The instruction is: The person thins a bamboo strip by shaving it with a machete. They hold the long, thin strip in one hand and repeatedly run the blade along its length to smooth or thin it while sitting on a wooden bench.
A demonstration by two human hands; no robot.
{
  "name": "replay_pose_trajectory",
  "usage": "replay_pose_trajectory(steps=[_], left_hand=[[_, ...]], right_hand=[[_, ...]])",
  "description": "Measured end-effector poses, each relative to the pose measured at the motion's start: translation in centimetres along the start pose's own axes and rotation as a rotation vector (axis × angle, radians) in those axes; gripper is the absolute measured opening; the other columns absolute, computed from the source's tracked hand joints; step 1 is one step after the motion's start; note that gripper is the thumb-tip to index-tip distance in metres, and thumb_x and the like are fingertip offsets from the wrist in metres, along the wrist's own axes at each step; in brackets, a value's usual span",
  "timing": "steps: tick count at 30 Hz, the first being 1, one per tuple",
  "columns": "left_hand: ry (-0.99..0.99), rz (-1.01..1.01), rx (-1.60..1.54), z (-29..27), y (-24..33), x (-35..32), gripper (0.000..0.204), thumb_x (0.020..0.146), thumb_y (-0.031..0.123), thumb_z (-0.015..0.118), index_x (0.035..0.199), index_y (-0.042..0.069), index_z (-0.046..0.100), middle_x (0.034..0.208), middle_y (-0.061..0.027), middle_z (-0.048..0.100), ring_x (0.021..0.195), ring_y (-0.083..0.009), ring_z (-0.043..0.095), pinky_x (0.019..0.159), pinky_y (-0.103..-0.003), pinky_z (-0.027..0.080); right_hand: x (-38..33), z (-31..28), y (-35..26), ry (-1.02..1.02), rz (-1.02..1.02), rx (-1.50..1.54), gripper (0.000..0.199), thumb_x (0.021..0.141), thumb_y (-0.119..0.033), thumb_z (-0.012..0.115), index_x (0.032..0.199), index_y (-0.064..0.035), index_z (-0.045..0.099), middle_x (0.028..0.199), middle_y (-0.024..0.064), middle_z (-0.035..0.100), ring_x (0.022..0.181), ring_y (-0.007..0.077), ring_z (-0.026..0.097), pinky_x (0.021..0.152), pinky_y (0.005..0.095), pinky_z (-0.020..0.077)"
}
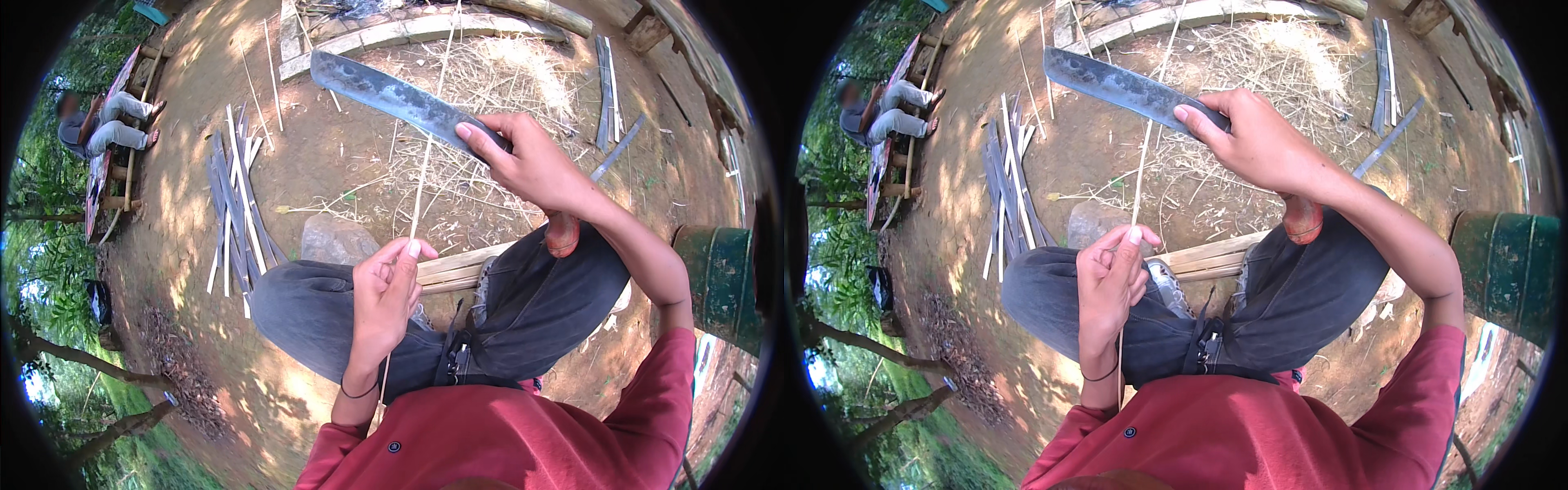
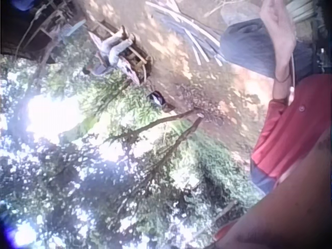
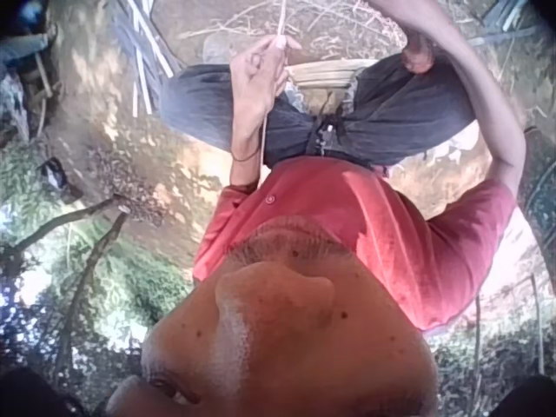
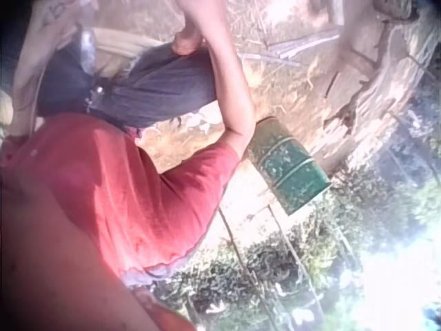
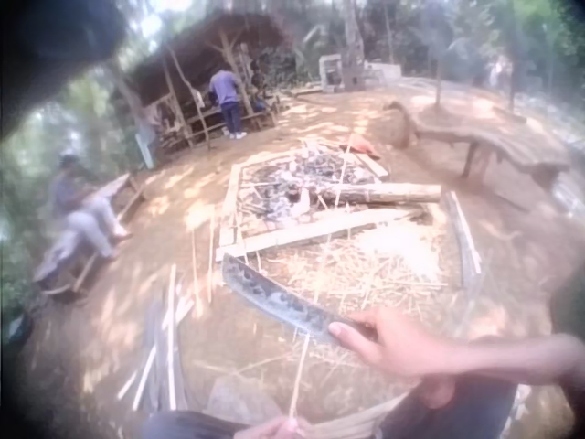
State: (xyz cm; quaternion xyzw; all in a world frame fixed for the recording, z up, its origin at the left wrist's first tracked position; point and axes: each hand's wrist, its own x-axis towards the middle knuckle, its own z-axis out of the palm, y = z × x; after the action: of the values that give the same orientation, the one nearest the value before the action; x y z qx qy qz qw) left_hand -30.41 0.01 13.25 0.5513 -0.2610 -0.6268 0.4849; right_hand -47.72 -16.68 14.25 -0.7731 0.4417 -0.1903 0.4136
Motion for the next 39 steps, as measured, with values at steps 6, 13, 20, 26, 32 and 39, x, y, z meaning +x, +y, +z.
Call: replay_pose_trajectory(steps=[6,13,20,26,32,39], left_hand=[[0.010,0.015,-0.005,-0.1,0.5,-0.3,0.027,0.103,0.020,0.048,0.099,-0.005,0.060,0.052,0.0108,0.027,0.041,0.0014,0.019,0.038,-0.020,0.014],[0.016,0.046,0.013,-0.7,0.5,-0.5,0.025,0.103,0.021,0.049,0.095,0.000,0.061,0.054,0.0116,0.031,0.043,0.0026,0.023,0.039,-0.020,0.016],[0.055,0.048,0.024,-0.7,0.5,-0.3,0.024,0.103,0.019,0.048,0.096,0.000,0.061,0.054,0.0116,0.033,0.043,0.0031,0.024,0.039,-0.020,0.016],[0.112,0.154,0.092,-0.2,0.1,-0.2,0.024,0.102,0.017,0.049,0.097,-0.004,0.060,0.052,0.0112,0.029,0.041,0.0030,0.021,0.037,-0.020,0.014],[0.180,0.225,0.199,-0.9,-0.1,-0.1,0.023,0.102,0.016,0.049,0.097,-0.003,0.062,0.052,0.0114,0.031,0.041,0.0033,0.024,0.038,-0.020,0.014],[0.199,0.249,0.177,-0.5,-0.2,-0.1,0.024,0.102,0.015,0.049,0.098,-0.003,0.063,0.052,0.0115,0.031,0.041,0.0027,0.024,0.038,-0.020,0.014]], right_hand=[[-0.1,-0.5,-0.8,-0.039,0.040,0.028,0.044,0.099,-0.035,0.050,0.085,0.0042,0.065,0.050,0.0086,0.044,0.047,0.0142,0.041,0.049,0.0371,0.0381],[0.0,-0.8,-1.4,-0.049,-0.024,0.002,0.046,0.100,-0.035,0.049,0.086,0.0056,0.065,0.050,0.0096,0.046,0.046,0.0157,0.043,0.049,0.0379,0.0384],[-2.0,1.0,-2.6,-0.182,-0.076,-0.069,0.043,0.098,-0.034,0.052,0.084,0.0048,0.064,0.054,0.0199,0.048,0.047,0.0318,0.043,0.054,0.0437,0.0408],[-2.2,0.9,-3.3,-0.185,0.029,-0.088,0.045,0.098,-0.035,0.051,0.086,0.0070,0.064,0.055,0.0210,0.051,0.049,0.0333,0.049,0.054,0.0435,0.0415],[-1.5,0.2,-3.4,-0.117,-0.079,-0.090,0.043,0.099,-0.033,0.051,0.088,0.0053,0.066,0.052,0.0161,0.047,0.047,0.0222,0.047,0.053,0.0408,0.0411],[-1.9,1.2,-3.2,-0.171,-0.098,-0.137,0.044,0.098,-0.035,0.051,0.085,0.0051,0.065,0.050,0.0161,0.047,0.045,0.0240,0.045,0.051,0.0419,0.0398]])
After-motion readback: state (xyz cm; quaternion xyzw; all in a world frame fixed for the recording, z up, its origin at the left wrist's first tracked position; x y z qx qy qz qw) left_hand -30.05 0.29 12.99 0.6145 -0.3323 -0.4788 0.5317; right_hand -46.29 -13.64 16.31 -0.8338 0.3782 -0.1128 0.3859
